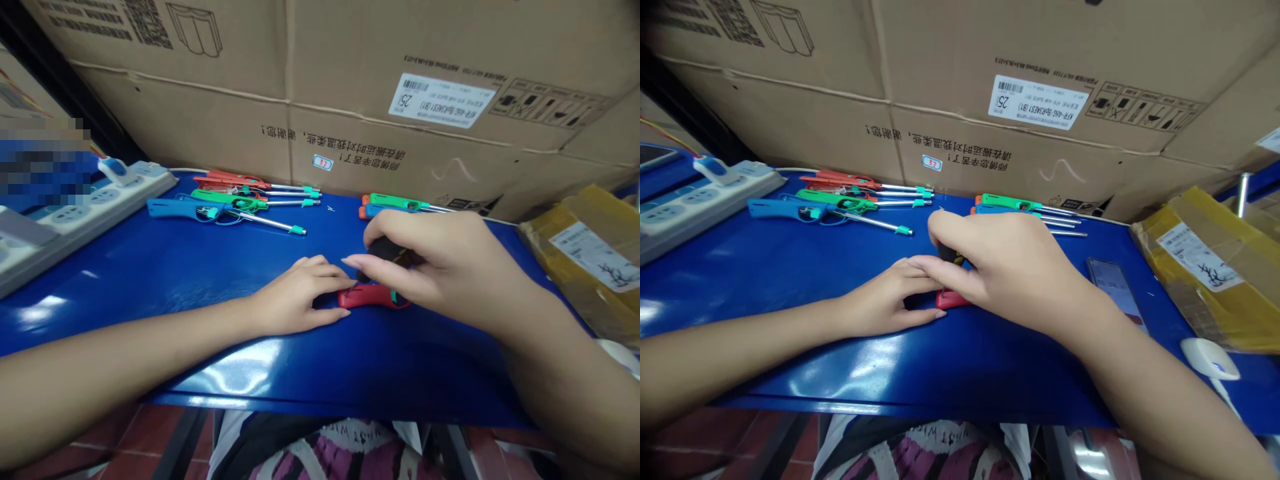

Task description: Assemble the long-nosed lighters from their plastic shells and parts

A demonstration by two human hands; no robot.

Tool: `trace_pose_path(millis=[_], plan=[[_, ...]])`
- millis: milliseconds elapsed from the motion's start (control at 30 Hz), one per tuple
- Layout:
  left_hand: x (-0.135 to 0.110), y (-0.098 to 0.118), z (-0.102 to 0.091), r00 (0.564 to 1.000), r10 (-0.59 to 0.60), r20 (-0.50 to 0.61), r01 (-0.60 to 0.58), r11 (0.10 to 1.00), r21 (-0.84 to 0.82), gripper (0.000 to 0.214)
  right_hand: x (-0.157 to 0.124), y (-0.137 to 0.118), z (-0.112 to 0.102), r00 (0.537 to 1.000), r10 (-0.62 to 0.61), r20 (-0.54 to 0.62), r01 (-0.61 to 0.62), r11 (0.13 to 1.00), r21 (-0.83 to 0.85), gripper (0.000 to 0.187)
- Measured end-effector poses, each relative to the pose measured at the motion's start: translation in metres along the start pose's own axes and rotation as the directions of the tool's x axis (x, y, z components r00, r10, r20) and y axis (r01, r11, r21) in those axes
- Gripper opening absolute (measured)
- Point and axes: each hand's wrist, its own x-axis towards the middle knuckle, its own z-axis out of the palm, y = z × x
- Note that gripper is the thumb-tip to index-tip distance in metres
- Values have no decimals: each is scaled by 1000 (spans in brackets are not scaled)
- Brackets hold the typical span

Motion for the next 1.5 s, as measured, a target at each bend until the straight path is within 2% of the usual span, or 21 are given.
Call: trace_pose_path(millis=[100,233,300,367,467,600,700,800,867,967,1067,1167,1333,1433,1500], plan=[[0,0,-1,1000,-3,10,3,1000,12,38,-5,4,-2,999,33,7,-33,999,15,26],[0,-1,-1,1000,6,2,-6,1000,1,33,-8,3,-3,997,-61,54,56,993,103,26],[0,-1,-1,1000,15,-2,-15,1000,-12,29,-7,1,2,996,-84,27,81,993,86,24],[0,-1,-1,1000,24,-4,-24,1000,-21,27,-5,2,7,998,-66,-21,67,996,54,30],[1,1,-3,999,41,-17,-42,999,-17,26,-4,4,9,998,-67,-12,68,988,140,34],[1,3,-4,999,39,-14,-39,999,-6,29,-6,8,5,987,-153,47,135,956,260,37],[1,4,-5,999,31,-9,-31,999,-18,28,-6,8,7,992,-123,-9,124,986,108,30],[1,4,-5,999,39,9,-38,999,-31,29,-5,6,8,998,-33,-62,31,999,-41,42],[2,4,-5,999,45,22,-44,998,-34,30,-6,5,6,999,-40,-35,41,999,14,42],[2,3,-6,998,52,30,-51,998,-36,31,-7,6,1,993,-118,22,114,984,133,44],[2,3,-6,998,56,15,-56,998,-37,28,-8,8,2,995,-95,15,93,994,63,38],[2,3,-6,998,64,6,-64,997,-47,27,-8,9,4,1000,-24,-15,24,1000,-1,47],[3,4,-8,996,83,19,-82,994,-70,26,-9,10,-2,991,-109,80,91,974,206,51],[2,5,-9,998,55,23,-53,996,-66,28,-8,11,0,996,-74,39,71,993,92,34],[2,5,-9,998,47,30,-45,997,-66,32,-8,11,1,1000,-24,-19,23,999,-24,40]])
